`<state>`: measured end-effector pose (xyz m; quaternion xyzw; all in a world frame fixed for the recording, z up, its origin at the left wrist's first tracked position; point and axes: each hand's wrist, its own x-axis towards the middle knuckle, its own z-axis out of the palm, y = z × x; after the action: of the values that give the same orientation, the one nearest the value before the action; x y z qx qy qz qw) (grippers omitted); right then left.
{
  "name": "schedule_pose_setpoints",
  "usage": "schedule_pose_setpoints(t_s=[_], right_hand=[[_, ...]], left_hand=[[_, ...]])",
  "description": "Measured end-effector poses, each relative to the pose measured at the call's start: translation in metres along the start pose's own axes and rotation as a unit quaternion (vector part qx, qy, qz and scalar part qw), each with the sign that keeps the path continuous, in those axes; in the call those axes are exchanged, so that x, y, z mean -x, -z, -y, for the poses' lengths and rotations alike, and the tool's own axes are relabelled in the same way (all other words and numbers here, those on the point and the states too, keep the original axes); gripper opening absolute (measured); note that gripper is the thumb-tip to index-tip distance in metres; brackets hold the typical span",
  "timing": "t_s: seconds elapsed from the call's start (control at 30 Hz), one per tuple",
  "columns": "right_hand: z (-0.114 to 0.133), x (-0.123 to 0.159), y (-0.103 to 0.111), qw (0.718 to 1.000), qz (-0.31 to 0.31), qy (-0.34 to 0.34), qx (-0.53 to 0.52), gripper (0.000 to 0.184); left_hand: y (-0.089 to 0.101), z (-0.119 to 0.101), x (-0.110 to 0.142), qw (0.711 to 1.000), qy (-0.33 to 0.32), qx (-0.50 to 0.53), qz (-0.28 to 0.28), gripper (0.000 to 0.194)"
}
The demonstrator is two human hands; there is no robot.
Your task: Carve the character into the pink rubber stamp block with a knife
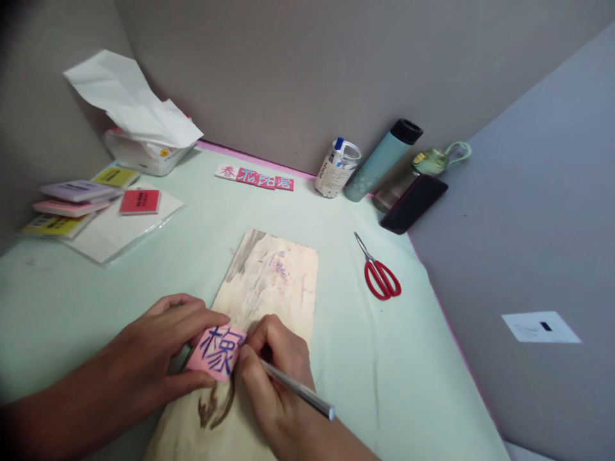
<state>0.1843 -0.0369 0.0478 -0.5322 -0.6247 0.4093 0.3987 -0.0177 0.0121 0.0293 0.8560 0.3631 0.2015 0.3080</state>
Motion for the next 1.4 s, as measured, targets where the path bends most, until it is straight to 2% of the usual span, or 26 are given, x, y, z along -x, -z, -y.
schedule_pose_setpoints(t_s=[0.33,0.4,0.6,0.83,1.0,1.13,1.2,1.4], right_hand=[[-0.004,0.001,-0.001,1.0,0.011,-0.015,-0.019,0.022],[-0.009,0.002,-0.003,1.0,0.002,-0.018,-0.023,0.022],[-0.017,0.006,-0.004,0.999,-0.016,-0.026,-0.03,0.023],[-0.016,0.005,-0.002,0.999,-0.031,-0.025,-0.034,0.025],[-0.019,0.007,-0.003,0.999,-0.028,-0.023,-0.03,0.025],[-0.02,0.006,-0.004,0.999,-0.04,-0.017,-0.029,0.026],[-0.019,0.006,-0.004,0.999,-0.044,-0.016,-0.026,0.026],[-0.016,0.005,-0.003,0.999,-0.025,-0.016,-0.038,0.026]], left_hand=[[0.005,-0.006,-0.003,0.999,0.032,0.019,0.037,0.02],[0.004,-0.005,-0.003,0.999,0.027,0.019,0.033,0.021],[-0.003,0.003,0.002,0.999,0.032,0.019,0.027,0.041],[-0.007,-0.003,0.002,0.996,0.078,0.02,0.031,0.035],[-0.005,-0.014,-0.007,0.991,0.108,0.014,0.075,0.027],[0.002,-0.017,-0.011,0.977,0.149,0.045,0.145,0.032],[0.004,-0.017,-0.009,0.972,0.158,0.055,0.168,0.028],[0.003,-0.014,-0.002,0.977,0.135,0.06,0.154,0.013]])
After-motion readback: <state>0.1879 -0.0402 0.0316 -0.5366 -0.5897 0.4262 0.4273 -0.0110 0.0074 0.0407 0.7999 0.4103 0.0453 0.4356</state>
